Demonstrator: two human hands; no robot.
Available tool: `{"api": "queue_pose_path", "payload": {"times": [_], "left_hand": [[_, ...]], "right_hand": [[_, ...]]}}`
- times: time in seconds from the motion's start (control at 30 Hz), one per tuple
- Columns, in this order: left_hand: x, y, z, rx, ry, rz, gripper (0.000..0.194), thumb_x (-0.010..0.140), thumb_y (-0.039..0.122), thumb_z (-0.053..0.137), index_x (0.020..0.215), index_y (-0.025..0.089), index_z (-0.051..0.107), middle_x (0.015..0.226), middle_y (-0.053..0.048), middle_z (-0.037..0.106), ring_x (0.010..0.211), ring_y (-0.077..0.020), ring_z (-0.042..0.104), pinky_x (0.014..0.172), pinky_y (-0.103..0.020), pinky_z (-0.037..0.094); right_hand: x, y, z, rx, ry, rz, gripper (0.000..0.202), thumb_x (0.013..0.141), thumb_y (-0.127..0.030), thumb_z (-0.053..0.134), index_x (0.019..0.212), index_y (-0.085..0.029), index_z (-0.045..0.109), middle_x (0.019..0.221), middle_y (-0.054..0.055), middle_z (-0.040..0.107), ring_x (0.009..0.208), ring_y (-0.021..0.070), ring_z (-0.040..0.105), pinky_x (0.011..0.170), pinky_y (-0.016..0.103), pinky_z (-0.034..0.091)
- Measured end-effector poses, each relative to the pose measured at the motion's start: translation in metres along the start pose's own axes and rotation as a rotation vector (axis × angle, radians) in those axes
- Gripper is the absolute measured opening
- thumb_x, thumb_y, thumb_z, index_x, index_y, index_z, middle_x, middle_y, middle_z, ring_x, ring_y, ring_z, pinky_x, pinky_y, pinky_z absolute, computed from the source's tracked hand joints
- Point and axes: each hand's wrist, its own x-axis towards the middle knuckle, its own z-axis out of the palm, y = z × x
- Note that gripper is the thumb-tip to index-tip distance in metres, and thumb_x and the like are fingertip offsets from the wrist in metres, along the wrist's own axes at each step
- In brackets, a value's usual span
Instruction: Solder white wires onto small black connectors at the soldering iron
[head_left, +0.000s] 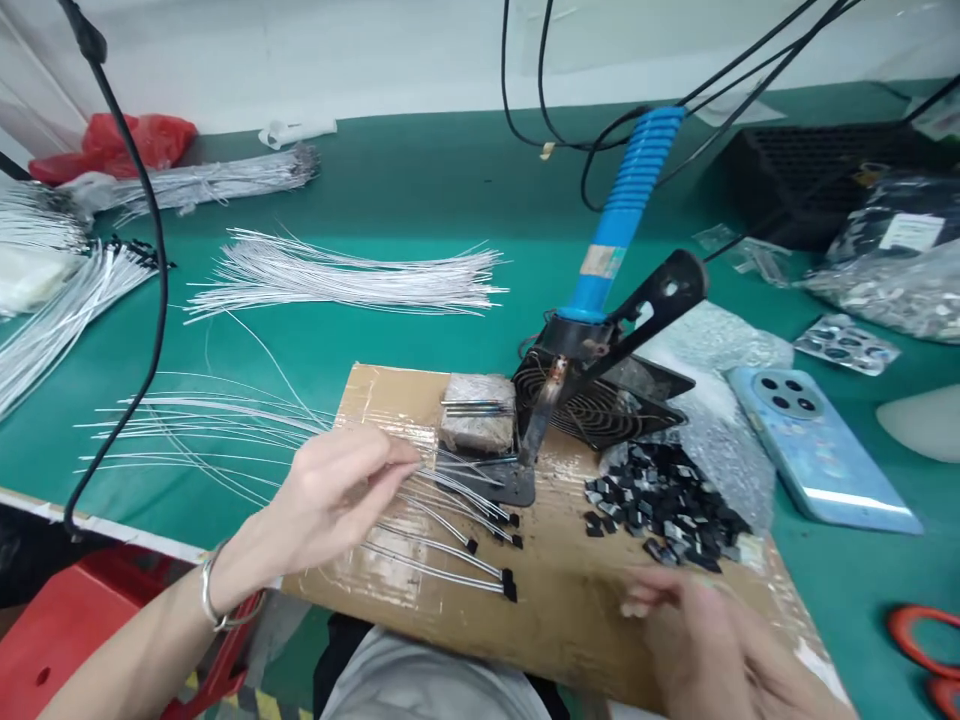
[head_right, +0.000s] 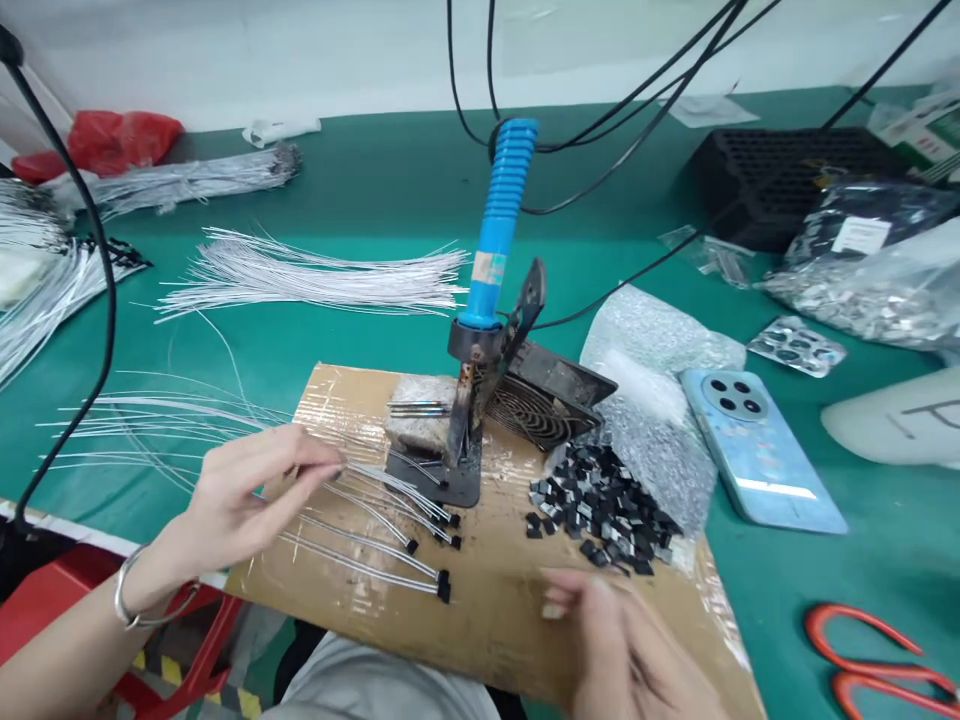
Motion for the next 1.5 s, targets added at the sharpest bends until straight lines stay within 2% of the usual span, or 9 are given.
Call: {"api": "queue_pose_path", "payload": {"times": [0.1, 0.23, 0.5, 0.7, 0.83, 0.97, 1.1, 1.3, 1.5], "left_hand": [[-0.012, 0.011, 0.010, 0.014, -0.038, 0.106, 0.016, 0.095, 0.002, 0.058, 0.104, 0.014, 0.064, 0.087, -0.006, 0.073, 0.077, -0.0164, 0.066, 0.069, -0.029, 0.047], [-0.018, 0.017, 0.020, -0.022, -0.079, 0.138, 0.023, 0.094, 0.000, 0.058, 0.111, 0.014, 0.062, 0.093, -0.006, 0.074, 0.080, -0.0168, 0.066, 0.070, -0.030, 0.048], [-0.017, 0.033, 0.025, -0.147, -0.154, 0.003, 0.013, 0.097, 0.006, 0.057, 0.102, 0.015, 0.065, 0.083, -0.002, 0.070, 0.071, -0.0120, 0.060, 0.064, -0.025, 0.044], [0.005, 0.035, 0.009, -0.364, -0.524, -0.344, 0.018, 0.099, 0.024, 0.057, 0.088, 0.016, 0.068, 0.064, 0.004, 0.056, 0.054, -0.0083, 0.040, 0.049, -0.021, 0.031], [0.017, 0.032, 0.000, -0.455, -0.638, -0.387, 0.021, 0.098, 0.031, 0.060, 0.086, 0.016, 0.068, 0.066, 0.003, 0.059, 0.055, -0.0089, 0.041, 0.049, -0.022, 0.030], [0.016, 0.040, 0.000, -0.310, -0.536, -0.240, 0.013, 0.097, 0.018, 0.058, 0.091, 0.018, 0.069, 0.074, 0.002, 0.066, 0.062, -0.0110, 0.052, 0.058, -0.025, 0.037], [0.011, 0.050, 0.006, -0.232, -0.471, -0.167, 0.017, 0.099, 0.015, 0.054, 0.091, 0.018, 0.068, 0.075, 0.001, 0.066, 0.065, -0.0124, 0.054, 0.060, -0.027, 0.037], [0.008, 0.048, 0.015, -0.322, -0.495, -0.279, 0.016, 0.097, 0.017, 0.055, 0.089, 0.019, 0.068, 0.068, 0.003, 0.062, 0.057, -0.0103, 0.044, 0.053, -0.024, 0.034], [0.011, 0.041, 0.016, -0.492, -0.569, -0.385, 0.015, 0.096, 0.021, 0.056, 0.085, 0.018, 0.066, 0.067, 0.002, 0.059, 0.058, -0.0102, 0.042, 0.050, -0.022, 0.033]], "right_hand": [[-0.007, -0.034, 0.023, 0.059, -0.232, -0.192, 0.009, 0.091, -0.020, 0.067, 0.089, -0.023, 0.076, 0.077, 0.002, 0.071, 0.070, 0.0172, 0.067, 0.063, 0.026, 0.054], [-0.005, -0.056, 0.043, 0.136, -0.343, -0.228, 0.011, 0.090, -0.016, 0.066, 0.095, -0.023, 0.074, 0.080, 0.001, 0.070, 0.069, 0.0147, 0.066, 0.061, 0.023, 0.054], [-0.011, -0.059, 0.041, 0.233, -0.357, -0.088, 0.019, 0.091, -0.015, 0.066, 0.073, -0.021, 0.064, 0.064, -0.002, 0.058, 0.058, 0.0126, 0.055, 0.051, 0.024, 0.042], [-0.010, -0.053, 0.036, 0.232, -0.261, -0.543, 0.028, 0.081, 0.005, 0.068, 0.096, -0.017, 0.073, 0.076, 0.002, 0.069, 0.064, 0.0151, 0.064, 0.059, 0.030, 0.051], [-0.010, -0.058, 0.036, 0.222, -0.213, -0.663, 0.031, 0.077, 0.008, 0.071, 0.096, -0.016, 0.076, 0.071, 0.002, 0.071, 0.057, 0.0147, 0.064, 0.050, 0.028, 0.051], [-0.016, -0.063, 0.041, 0.263, -0.158, -0.495, 0.026, 0.076, 0.003, 0.072, 0.087, -0.021, 0.076, 0.065, -0.001, 0.068, 0.051, 0.0143, 0.060, 0.049, 0.029, 0.048], [-0.026, -0.061, 0.046, 0.340, -0.244, -0.218, 0.020, 0.084, -0.002, 0.069, 0.076, -0.020, 0.069, 0.057, -0.003, 0.060, 0.049, 0.0123, 0.055, 0.047, 0.026, 0.044], [-0.031, -0.051, 0.047, 0.408, -0.326, 0.022, 0.017, 0.089, -0.011, 0.069, 0.074, -0.020, 0.070, 0.057, -0.003, 0.058, 0.047, 0.0110, 0.055, 0.043, 0.021, 0.042], [-0.025, -0.054, 0.043, 0.409, -0.362, -0.010, 0.017, 0.090, -0.011, 0.067, 0.076, -0.021, 0.069, 0.060, -0.002, 0.060, 0.053, 0.0122, 0.056, 0.047, 0.022, 0.042]]}}
